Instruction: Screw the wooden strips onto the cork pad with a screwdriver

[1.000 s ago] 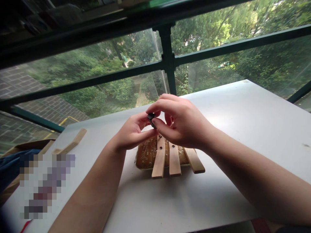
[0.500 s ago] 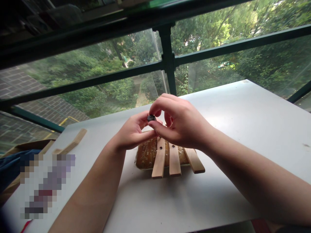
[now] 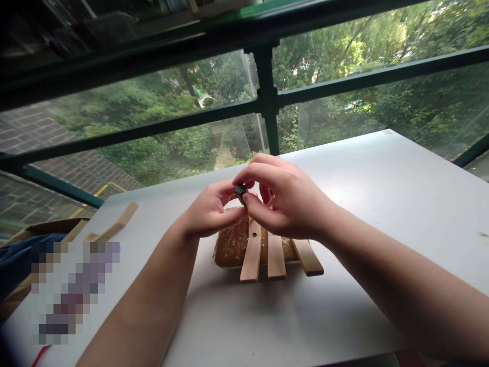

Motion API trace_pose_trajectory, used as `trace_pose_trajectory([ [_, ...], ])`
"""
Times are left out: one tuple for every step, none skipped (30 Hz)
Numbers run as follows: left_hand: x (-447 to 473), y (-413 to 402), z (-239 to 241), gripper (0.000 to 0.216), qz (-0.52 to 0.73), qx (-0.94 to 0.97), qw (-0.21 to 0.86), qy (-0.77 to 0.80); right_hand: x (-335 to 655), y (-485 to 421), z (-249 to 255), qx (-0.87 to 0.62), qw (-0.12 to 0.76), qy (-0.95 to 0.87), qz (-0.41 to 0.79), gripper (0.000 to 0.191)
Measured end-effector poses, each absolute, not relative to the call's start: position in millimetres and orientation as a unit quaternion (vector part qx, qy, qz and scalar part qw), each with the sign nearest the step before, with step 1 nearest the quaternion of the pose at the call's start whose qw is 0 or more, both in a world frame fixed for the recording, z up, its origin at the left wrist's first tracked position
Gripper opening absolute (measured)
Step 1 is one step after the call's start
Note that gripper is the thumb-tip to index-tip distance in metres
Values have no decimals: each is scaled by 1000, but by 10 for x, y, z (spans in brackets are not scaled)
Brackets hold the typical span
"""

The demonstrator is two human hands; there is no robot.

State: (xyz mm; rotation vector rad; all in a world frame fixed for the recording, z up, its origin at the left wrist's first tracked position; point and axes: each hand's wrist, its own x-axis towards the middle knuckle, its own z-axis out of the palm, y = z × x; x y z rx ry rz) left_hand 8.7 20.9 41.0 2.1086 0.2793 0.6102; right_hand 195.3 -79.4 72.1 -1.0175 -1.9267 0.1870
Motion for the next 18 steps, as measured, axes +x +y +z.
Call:
trace_pose_trajectory([
  [87, 206, 411, 25, 247, 851, 450, 111, 1951, -792, 721, -413, 460, -782, 75, 23],
  [86, 204, 415, 24, 245, 850, 453, 108, 1949, -791, 720, -414, 460, -782, 75, 23],
  [84, 204, 422, 24, 243, 850, 456, 103, 1948, -790, 719, -415, 460, -781, 75, 23],
  [79, 207, 431, 23, 241, 850, 459, 98, 1948, -790, 717, -417, 459, -781, 75, 22],
  [72, 213, 441, 23, 240, 849, 461, 95, 1948, -791, 714, -419, 459, -780, 76, 22],
  [62, 223, 452, 25, 239, 848, 462, 96, 1949, -792, 711, -422, 458, -779, 77, 21],
  [51, 235, 466, 27, 245, 847, 462, 100, 1951, -793, 708, -423, 458, -778, 78, 21],
  [37, 247, 481, 29, 258, 843, 459, 108, 1952, -793, 705, -425, 458, -777, 79, 21],
  [22, 256, 500, 31, 279, 838, 454, 117, 1953, -793, 702, -425, 459, -776, 79, 20],
  [7, 260, 522, 32, 309, 831, 445, 124, 1953, -792, 699, -426, 459, -775, 79, 20],
  [-7, 256, 550, 32, 344, 823, 432, 129, 1953, -790, 696, -427, 460, -775, 78, 19],
  [-20, 242, 582, 33, 384, 815, 415, 130, 1951, -787, 693, -428, 461, -774, 78, 18],
  [-31, 216, 620, 33, 420, 808, 393, 128, 1948, -785, 689, -430, 461, -772, 77, 18],
  [-39, 179, 661, 33, 452, 803, 367, 124, 1946, -782, 685, -432, 461, -771, 78, 17],
  [-44, 133, 703, 32, 474, 803, 339, 122, 1943, -779, 680, -433, 462, -770, 79, 16],
  [-46, 82, 744, 32, 483, 810, 310, 122, 1941, -777, 675, -436, 461, -769, 81, 15],
  [-45, 30, 781, 32, 477, 822, 285, 128, 1940, -776, 669, -438, 461, -767, 84, 14],
  [-41, -19, 812, 31, 460, 837, 266, 131, 1939, -776, 664, -440, 462, -765, 88, 14],
])
